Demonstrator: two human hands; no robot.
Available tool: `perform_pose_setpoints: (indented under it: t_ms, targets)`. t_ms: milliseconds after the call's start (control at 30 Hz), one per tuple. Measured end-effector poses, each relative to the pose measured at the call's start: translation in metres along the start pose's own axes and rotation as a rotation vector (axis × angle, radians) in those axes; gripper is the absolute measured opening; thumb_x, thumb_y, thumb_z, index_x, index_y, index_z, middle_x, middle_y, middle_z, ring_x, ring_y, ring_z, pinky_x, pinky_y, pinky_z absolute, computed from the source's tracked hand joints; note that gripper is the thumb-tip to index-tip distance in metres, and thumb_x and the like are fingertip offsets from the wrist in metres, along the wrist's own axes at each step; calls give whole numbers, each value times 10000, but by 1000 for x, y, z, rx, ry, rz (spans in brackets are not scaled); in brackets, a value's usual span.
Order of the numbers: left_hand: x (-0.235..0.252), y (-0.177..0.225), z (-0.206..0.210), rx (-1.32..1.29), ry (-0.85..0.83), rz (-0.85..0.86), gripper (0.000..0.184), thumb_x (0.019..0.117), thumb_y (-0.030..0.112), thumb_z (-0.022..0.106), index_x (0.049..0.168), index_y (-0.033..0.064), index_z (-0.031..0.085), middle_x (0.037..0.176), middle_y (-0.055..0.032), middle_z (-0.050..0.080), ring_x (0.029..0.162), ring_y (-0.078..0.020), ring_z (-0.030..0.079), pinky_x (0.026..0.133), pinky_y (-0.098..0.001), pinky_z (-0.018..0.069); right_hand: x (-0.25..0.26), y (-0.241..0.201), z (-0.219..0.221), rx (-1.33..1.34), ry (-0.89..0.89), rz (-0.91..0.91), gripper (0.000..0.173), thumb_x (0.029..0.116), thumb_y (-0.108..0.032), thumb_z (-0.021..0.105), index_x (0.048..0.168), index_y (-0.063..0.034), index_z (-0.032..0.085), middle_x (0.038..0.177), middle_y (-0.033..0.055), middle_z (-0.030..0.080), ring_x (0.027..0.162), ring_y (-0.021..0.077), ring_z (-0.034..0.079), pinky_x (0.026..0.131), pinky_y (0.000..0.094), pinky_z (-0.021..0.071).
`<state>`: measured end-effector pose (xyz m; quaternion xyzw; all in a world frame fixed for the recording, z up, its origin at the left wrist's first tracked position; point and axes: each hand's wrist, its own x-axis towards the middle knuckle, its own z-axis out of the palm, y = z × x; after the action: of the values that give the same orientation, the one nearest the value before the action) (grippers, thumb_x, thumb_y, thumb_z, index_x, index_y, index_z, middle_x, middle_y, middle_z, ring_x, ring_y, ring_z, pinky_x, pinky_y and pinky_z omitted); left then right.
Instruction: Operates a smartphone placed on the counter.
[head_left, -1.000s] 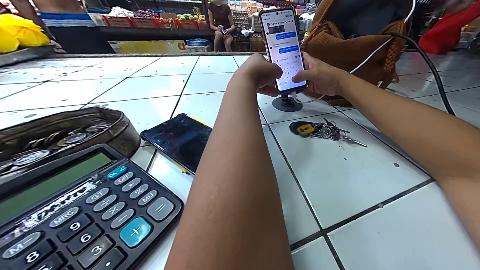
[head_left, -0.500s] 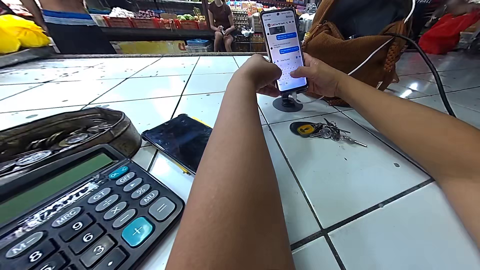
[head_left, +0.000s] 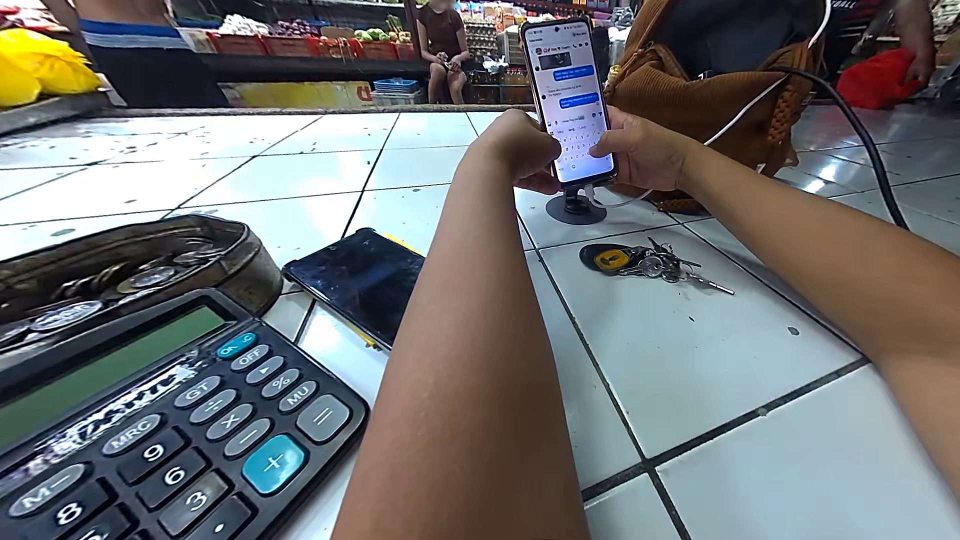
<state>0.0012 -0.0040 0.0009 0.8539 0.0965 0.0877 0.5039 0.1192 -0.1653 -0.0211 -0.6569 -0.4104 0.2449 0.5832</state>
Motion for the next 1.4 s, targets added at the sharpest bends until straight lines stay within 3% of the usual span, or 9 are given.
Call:
perform_pose_setpoints:
  t_ms: [233,433,567,667,800,933,1033,1167,1400]
  targets:
    - [1,0,0,-3,2,-13,192,1057,74,514,1224,-2,573,941,-105,685,714,-107,712,664,-235,603,0,-1,4,-13,46,11,455,1034,6,400,1454,-156,336,1208,76,625,1024,157,688,874,323,592]
    - [-1,2,0,-22,8,-20,202,1054,96,523,1222,-7,570,953,-116,675,723,-117,711,667,-245,603,-2,-4,7,4,83,30,409,1077,-68,323,1472,-173,337,1195,82,627,1011,161,692,862,320,591]
    - [0,2,-1,-22,-2,-23,208,1037,80,522,1221,-1,575,938,-104,676,722,-111,703,674,-245,597,-1,0,2,-24,5,-16,519,984,56,427,1449,-142,312,1216,62,616,1035,143,680,887,318,587]
    - [0,1,-1,-12,-7,-23,224,1007,38,529,1223,3,573,918,-93,670,714,-108,698,672,-241,595,-2,-1,4,-47,18,-16,544,976,87,445,1454,-132,304,1203,61,612,1018,134,681,872,306,590]
    - [-1,1,-1,-47,-14,-32,260,998,1,528,1257,4,553,960,-107,664,723,-111,698,670,-235,598,1,-1,-1,9,36,18,346,1082,-124,317,1422,-153,375,1169,67,653,1007,154,698,870,326,592]
    - [-1,1,-2,-55,-30,-29,298,1001,-5,520,1297,10,549,1003,-112,675,761,-118,708,692,-238,599,4,0,-5,47,57,34,404,1114,-265,202,1347,-111,493,1172,72,685,1049,159,695,915,336,573]
    - [-1,1,-1,-71,-30,-29,299,994,-11,514,1290,9,554,975,-111,680,745,-119,709,682,-234,599,3,0,-5,6,18,10,317,1087,-171,294,1371,-139,433,1154,66,670,1000,144,703,867,314,590]
    - [0,0,-1,-57,-29,-24,231,1016,31,514,1240,6,567,938,-102,671,743,-122,709,690,-241,603,2,-1,3,-18,79,-11,343,1064,-61,424,1401,-122,403,1139,73,658,971,156,706,846,319,603]
    - [-2,-1,0,-39,-19,8,207,1057,75,526,1245,0,572,978,-116,674,745,-116,711,677,-240,603,1,-1,7,-32,107,-6,373,1062,-40,440,1424,-113,386,1148,82,650,973,161,704,840,321,604]
